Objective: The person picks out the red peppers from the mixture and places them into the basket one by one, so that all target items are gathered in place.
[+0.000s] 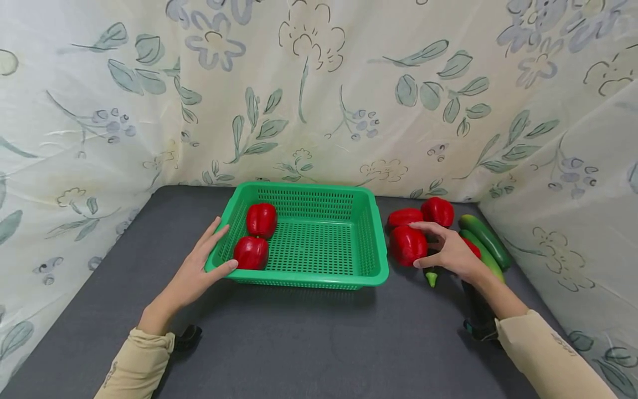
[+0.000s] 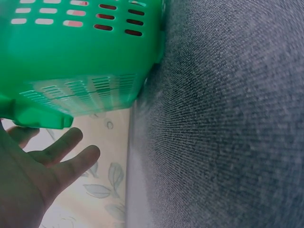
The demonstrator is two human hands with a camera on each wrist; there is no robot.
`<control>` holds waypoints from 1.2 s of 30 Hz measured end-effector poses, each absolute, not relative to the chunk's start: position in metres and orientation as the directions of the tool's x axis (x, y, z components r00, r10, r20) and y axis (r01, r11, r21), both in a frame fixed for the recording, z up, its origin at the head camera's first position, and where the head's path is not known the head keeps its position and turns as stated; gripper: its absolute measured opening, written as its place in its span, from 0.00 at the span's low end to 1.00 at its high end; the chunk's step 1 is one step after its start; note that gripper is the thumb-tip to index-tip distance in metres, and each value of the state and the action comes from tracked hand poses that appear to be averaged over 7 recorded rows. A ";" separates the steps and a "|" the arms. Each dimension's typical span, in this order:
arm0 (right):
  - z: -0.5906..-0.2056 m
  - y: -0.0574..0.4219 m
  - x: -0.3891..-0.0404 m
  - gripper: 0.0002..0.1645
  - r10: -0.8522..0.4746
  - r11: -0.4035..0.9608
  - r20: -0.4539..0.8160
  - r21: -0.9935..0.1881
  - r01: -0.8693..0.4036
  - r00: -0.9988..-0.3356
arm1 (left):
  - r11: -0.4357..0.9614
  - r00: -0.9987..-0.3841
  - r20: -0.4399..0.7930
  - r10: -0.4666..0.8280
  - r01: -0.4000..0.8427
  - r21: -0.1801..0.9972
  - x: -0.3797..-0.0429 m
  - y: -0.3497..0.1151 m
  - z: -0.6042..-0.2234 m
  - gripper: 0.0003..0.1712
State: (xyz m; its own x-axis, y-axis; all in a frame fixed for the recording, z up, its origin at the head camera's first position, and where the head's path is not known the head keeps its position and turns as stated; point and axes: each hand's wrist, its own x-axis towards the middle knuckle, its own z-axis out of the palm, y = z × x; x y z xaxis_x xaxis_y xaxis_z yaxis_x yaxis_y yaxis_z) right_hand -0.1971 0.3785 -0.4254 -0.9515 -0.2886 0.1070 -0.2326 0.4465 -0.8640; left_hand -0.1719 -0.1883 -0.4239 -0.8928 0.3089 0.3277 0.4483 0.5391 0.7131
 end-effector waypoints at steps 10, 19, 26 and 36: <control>-0.411 0.382 -0.194 0.48 -0.261 0.479 0.125 -0.844 -0.241 -0.957 | 0.534 -0.895 0.323 0.307 0.443 0.720 -0.170 -0.188 -0.421 0.48; -0.400 0.381 -0.193 0.48 -0.238 0.501 0.110 -0.837 -0.219 -0.965 | 0.533 -0.897 0.316 0.309 0.439 0.723 -0.170 -0.188 -0.420 0.48; -0.392 0.377 -0.190 0.48 -0.206 0.523 0.140 -0.821 -0.230 -0.968 | 0.538 -0.896 0.319 0.309 0.441 0.718 -0.171 -0.188 -0.422 0.48; -0.380 0.367 -0.192 0.47 -0.236 0.447 0.160 -0.858 -0.254 -0.958 | 0.538 -0.897 0.318 0.307 0.439 0.719 -0.172 -0.189 -0.424 0.48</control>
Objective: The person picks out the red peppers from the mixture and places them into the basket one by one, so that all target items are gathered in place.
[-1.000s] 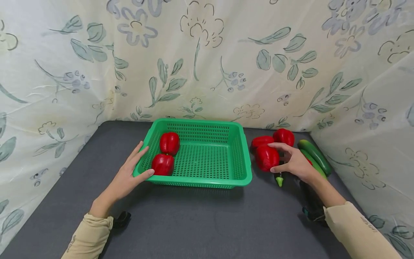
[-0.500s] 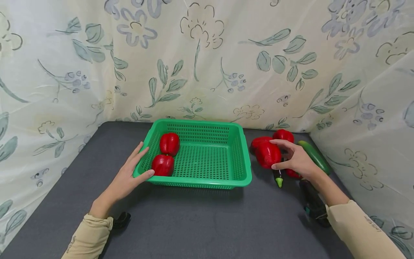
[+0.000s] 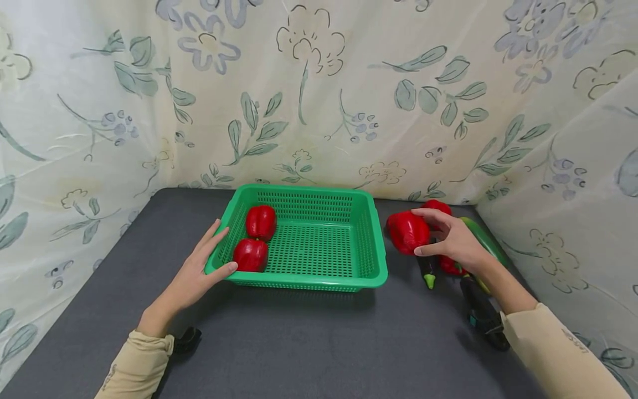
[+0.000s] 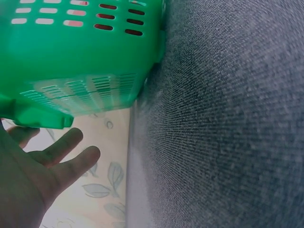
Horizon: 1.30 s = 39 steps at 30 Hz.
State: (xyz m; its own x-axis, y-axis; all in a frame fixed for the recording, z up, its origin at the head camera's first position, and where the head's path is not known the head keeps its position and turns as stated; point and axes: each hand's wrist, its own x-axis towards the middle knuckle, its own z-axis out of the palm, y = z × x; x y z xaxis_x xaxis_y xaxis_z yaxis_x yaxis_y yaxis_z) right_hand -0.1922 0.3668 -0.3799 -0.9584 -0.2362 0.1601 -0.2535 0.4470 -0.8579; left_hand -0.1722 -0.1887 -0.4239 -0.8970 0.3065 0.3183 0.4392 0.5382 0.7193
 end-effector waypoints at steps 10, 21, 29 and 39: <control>-0.368 0.363 -0.195 0.47 -0.222 0.491 0.160 -0.834 -0.252 -0.962 | 0.542 -0.898 0.318 0.304 0.437 0.718 -0.169 -0.188 -0.423 0.48; -0.361 0.354 -0.195 0.46 -0.245 0.451 0.166 -0.853 -0.264 -0.955 | 0.546 -0.898 0.316 0.307 0.438 0.714 -0.168 -0.187 -0.423 0.48; -0.352 0.344 -0.198 0.47 -0.243 0.438 0.157 -0.863 -0.253 -0.957 | 0.546 -0.899 0.311 0.308 0.435 0.716 -0.167 -0.187 -0.419 0.48; -0.341 0.323 -0.208 0.47 -0.271 0.411 0.177 -0.867 -0.281 -0.946 | 0.544 -0.902 0.309 0.302 0.429 0.721 -0.168 -0.185 -0.422 0.48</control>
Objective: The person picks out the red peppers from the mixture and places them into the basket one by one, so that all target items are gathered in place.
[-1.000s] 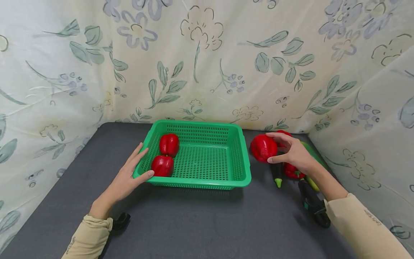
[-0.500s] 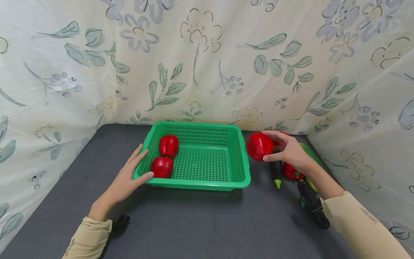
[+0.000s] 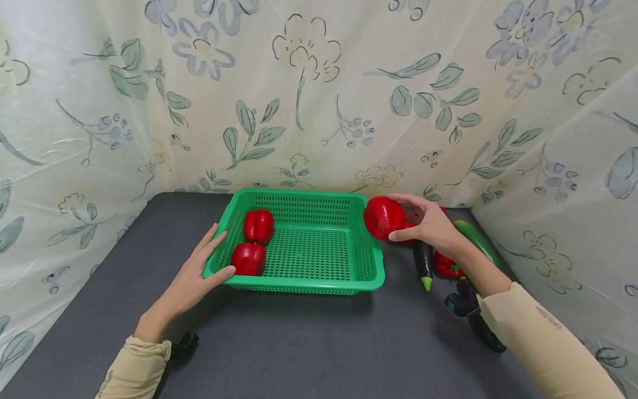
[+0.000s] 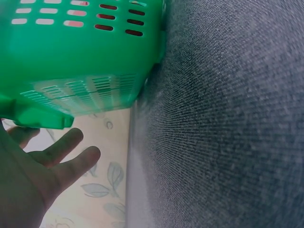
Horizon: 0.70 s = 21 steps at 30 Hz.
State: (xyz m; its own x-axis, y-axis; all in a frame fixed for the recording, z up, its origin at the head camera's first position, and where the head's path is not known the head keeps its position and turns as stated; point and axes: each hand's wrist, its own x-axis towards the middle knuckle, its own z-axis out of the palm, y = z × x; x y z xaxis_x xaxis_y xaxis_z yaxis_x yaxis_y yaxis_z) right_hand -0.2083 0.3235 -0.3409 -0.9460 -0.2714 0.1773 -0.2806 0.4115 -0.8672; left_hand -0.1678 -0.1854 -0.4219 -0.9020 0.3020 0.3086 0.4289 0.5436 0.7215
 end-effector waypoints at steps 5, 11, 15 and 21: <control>-0.331 0.308 -0.212 0.47 -0.294 0.390 0.186 -0.873 -0.295 -0.938 | 0.546 -0.902 0.314 0.295 0.429 0.720 -0.165 -0.183 -0.425 0.48; -0.317 0.285 -0.223 0.47 -0.341 0.339 0.197 -0.887 -0.315 -0.919 | 0.551 -0.902 0.316 0.294 0.430 0.715 -0.164 -0.184 -0.424 0.48; -0.314 0.269 -0.230 0.48 -0.357 0.297 0.222 -0.894 -0.335 -0.908 | 0.549 -0.903 0.310 0.298 0.428 0.718 -0.163 -0.184 -0.422 0.48; -0.311 0.239 -0.238 0.47 -0.374 0.234 0.247 -0.907 -0.349 -0.894 | 0.550 -0.904 0.304 0.301 0.425 0.719 -0.162 -0.185 -0.417 0.49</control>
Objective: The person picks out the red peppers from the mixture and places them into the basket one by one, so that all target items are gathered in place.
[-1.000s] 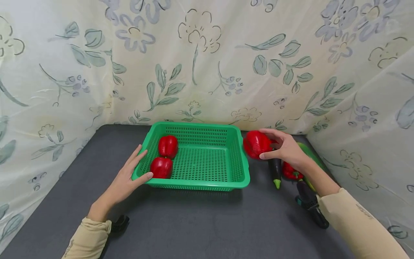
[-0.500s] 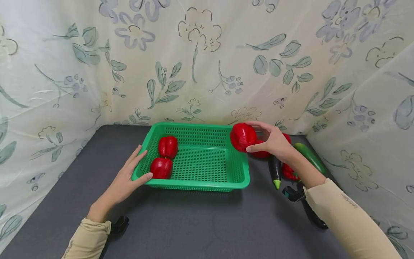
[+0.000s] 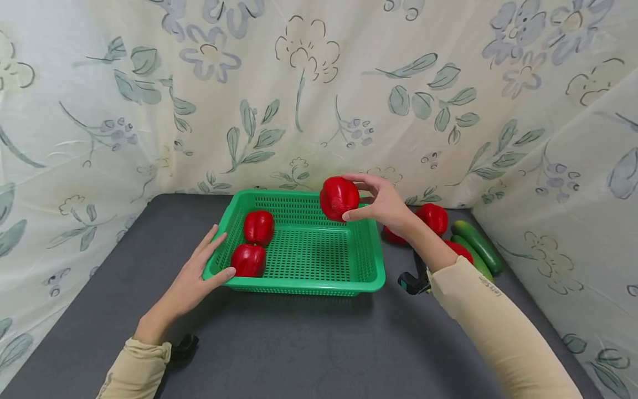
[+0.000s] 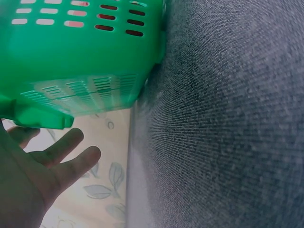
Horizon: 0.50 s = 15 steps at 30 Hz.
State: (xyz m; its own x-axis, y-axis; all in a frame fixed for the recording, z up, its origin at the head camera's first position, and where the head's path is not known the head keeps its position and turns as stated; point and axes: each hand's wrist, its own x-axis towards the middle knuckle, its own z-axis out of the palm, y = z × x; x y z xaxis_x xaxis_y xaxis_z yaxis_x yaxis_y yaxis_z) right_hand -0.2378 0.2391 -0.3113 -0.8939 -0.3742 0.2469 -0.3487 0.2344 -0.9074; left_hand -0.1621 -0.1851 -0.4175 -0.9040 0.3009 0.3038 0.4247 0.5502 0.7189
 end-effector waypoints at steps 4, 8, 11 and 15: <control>-0.311 0.222 -0.245 0.45 -0.389 0.239 0.239 -0.907 -0.348 -0.890 | 0.547 -0.906 0.300 0.298 0.419 0.724 -0.162 -0.184 -0.417 0.48; -0.311 0.208 -0.252 0.45 -0.404 0.253 0.227 -0.903 -0.347 -0.886 | 0.545 -0.910 0.296 0.291 0.412 0.730 -0.163 -0.183 -0.418 0.48; -0.311 0.199 -0.256 0.44 -0.406 0.252 0.226 -0.904 -0.346 -0.885 | 0.546 -0.912 0.295 0.286 0.408 0.732 -0.163 -0.182 -0.419 0.48; -0.313 0.190 -0.261 0.44 -0.403 0.241 0.211 -0.914 -0.326 -0.890 | 0.551 -0.913 0.292 0.286 0.406 0.729 -0.164 -0.182 -0.419 0.48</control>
